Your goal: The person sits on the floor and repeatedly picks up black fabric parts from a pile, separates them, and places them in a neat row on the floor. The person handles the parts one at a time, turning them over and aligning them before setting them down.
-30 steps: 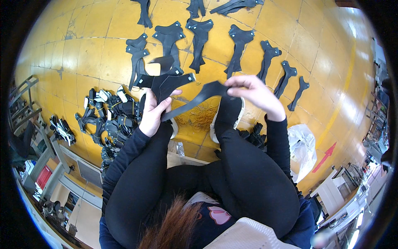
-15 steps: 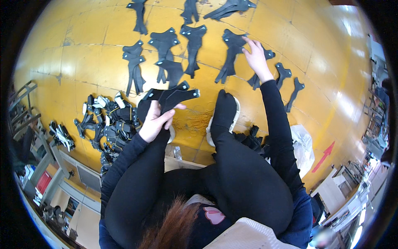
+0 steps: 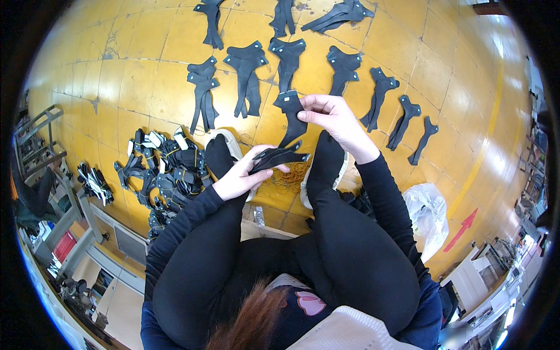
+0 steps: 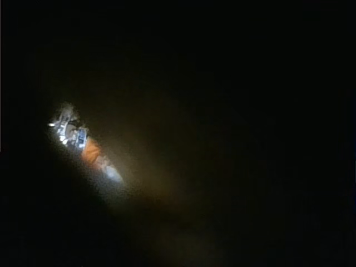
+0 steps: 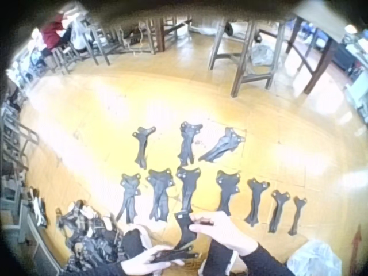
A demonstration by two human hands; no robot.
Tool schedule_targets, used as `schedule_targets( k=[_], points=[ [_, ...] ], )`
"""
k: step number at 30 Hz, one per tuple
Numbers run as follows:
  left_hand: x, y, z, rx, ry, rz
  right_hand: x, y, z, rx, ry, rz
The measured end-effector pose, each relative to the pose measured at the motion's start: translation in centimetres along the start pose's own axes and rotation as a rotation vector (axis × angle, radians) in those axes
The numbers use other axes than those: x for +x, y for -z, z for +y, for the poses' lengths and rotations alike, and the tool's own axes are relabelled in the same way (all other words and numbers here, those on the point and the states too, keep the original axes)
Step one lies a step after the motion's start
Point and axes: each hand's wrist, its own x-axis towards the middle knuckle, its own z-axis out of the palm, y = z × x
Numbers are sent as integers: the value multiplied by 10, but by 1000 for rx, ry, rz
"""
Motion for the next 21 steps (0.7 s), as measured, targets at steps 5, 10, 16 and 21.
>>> schedule_targets(
  k=[5,10,16,21],
  points=[
    [3,-1,9,-5,28,93,-2,1,-1,-94,110,55],
    [3,-1,8,-51,11,67,-7,9,10,-57,89,102],
    [-2,3,-1,-34,56,68,-17,34,25,58,78,396],
    [-4,8,-10,-101,104,142,-49,82,42,85,0,553]
  ],
)
